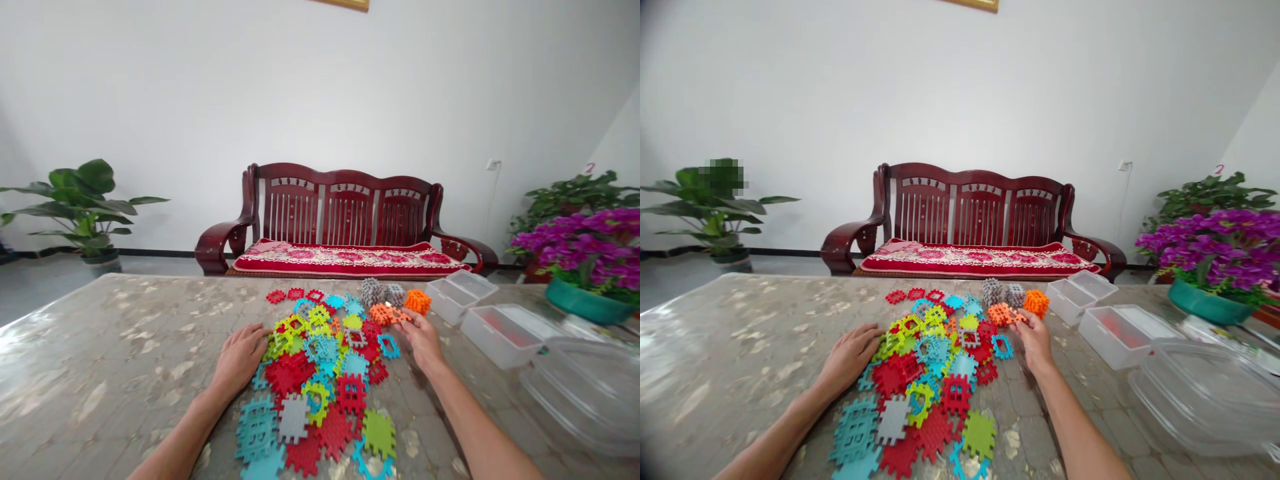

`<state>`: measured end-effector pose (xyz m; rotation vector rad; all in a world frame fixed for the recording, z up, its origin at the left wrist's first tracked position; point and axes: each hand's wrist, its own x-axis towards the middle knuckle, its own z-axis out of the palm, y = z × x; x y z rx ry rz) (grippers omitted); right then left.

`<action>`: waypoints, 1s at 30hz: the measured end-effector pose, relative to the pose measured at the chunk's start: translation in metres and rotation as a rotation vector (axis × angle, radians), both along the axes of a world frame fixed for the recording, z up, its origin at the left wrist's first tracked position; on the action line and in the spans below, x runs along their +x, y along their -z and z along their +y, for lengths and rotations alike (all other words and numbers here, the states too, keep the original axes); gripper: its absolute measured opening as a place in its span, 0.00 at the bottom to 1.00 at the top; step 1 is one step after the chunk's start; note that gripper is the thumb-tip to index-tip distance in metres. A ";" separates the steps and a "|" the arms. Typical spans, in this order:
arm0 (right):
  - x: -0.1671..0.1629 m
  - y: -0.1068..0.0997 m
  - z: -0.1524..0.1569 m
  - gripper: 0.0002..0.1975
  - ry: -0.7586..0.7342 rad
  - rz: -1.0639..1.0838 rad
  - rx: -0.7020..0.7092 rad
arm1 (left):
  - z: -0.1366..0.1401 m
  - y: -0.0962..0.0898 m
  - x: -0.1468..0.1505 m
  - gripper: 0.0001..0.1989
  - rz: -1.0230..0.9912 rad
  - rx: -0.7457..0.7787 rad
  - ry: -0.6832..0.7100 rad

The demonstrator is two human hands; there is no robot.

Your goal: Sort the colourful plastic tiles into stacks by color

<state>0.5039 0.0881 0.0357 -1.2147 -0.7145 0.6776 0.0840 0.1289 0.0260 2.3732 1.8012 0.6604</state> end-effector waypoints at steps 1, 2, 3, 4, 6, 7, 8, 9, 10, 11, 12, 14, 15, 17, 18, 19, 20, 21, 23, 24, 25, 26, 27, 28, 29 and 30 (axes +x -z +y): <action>0.001 0.002 0.001 0.21 0.005 0.000 0.010 | 0.000 0.000 0.000 0.20 0.004 -0.006 0.000; 0.001 0.003 0.003 0.22 0.012 -0.002 0.018 | 0.000 -0.001 0.000 0.20 0.010 -0.013 0.000; 0.001 0.004 0.004 0.22 0.021 -0.008 0.018 | 0.000 -0.001 0.000 0.20 0.017 -0.020 0.000; 0.001 0.005 0.005 0.23 0.031 -0.022 0.007 | 0.000 -0.002 0.000 0.21 0.024 -0.025 0.000; 0.002 0.006 0.008 0.25 0.057 -0.078 -0.038 | 0.000 -0.002 0.000 0.21 0.029 -0.028 0.001; 0.002 0.006 0.010 0.26 0.072 -0.122 -0.059 | 0.000 -0.003 0.000 0.21 0.028 -0.025 0.001; 0.002 0.006 0.011 0.27 0.087 -0.171 -0.068 | 0.000 -0.003 0.000 0.20 0.026 -0.022 0.002; 0.002 0.006 0.013 0.27 0.103 -0.217 -0.064 | 0.000 -0.003 0.000 0.20 0.026 -0.022 0.002; 0.002 0.006 0.015 0.26 0.119 -0.256 -0.049 | 0.000 -0.003 0.000 0.20 0.028 -0.022 0.003; 0.001 0.006 0.017 0.26 0.131 -0.282 -0.029 | 0.000 -0.003 0.000 0.20 0.031 -0.022 0.004; 0.001 0.006 0.019 0.25 0.137 -0.296 -0.010 | 0.000 -0.003 0.001 0.20 0.035 -0.025 0.003; -0.001 0.007 0.021 0.24 0.132 -0.302 0.009 | 0.000 -0.004 0.001 0.21 0.044 -0.028 0.004; -0.002 0.007 0.023 0.24 0.122 -0.302 0.009 | 0.000 -0.004 0.001 0.21 0.047 -0.028 0.004; -0.005 0.009 0.024 0.23 0.102 -0.306 -0.002 | -0.001 -0.005 0.001 0.21 0.052 -0.032 0.001; -0.005 0.009 0.024 0.23 0.095 -0.312 -0.012 | -0.001 -0.005 0.002 0.21 0.054 -0.035 -0.002; -0.006 0.010 0.025 0.23 0.091 -0.320 -0.023 | -0.001 -0.005 0.002 0.21 0.056 -0.038 -0.005; -0.006 0.011 0.025 0.22 0.085 -0.331 -0.034 | -0.001 -0.005 0.002 0.21 0.058 -0.042 -0.009; -0.006 0.012 0.025 0.22 0.075 -0.341 -0.043 | -0.001 -0.006 0.002 0.21 0.060 -0.045 -0.011; -0.006 0.012 0.025 0.21 0.052 -0.358 -0.060 | -0.001 -0.005 0.002 0.21 0.064 -0.048 -0.011; -0.006 0.013 0.025 0.22 0.043 -0.366 -0.066 | -0.001 -0.005 0.002 0.21 0.067 -0.048 -0.009; -0.006 0.012 0.024 0.22 0.037 -0.376 -0.070 | -0.001 -0.005 0.002 0.21 0.070 -0.049 -0.008; -0.006 0.012 0.024 0.22 0.033 -0.388 -0.071 | -0.001 -0.004 0.002 0.21 0.073 -0.049 -0.007; -0.007 0.012 0.024 0.23 0.031 -0.402 -0.068 | 0.000 -0.004 0.002 0.21 0.076 -0.047 -0.007; -0.007 0.013 0.024 0.22 0.028 -0.418 -0.064 | 0.000 -0.003 0.001 0.21 0.076 -0.043 -0.007; -0.007 0.013 0.024 0.22 0.025 -0.433 -0.062 | 0.000 -0.002 0.001 0.21 0.075 -0.036 -0.007; -0.007 0.014 0.024 0.22 0.026 -0.446 -0.062 | 0.001 -0.001 0.001 0.20 0.073 -0.029 -0.006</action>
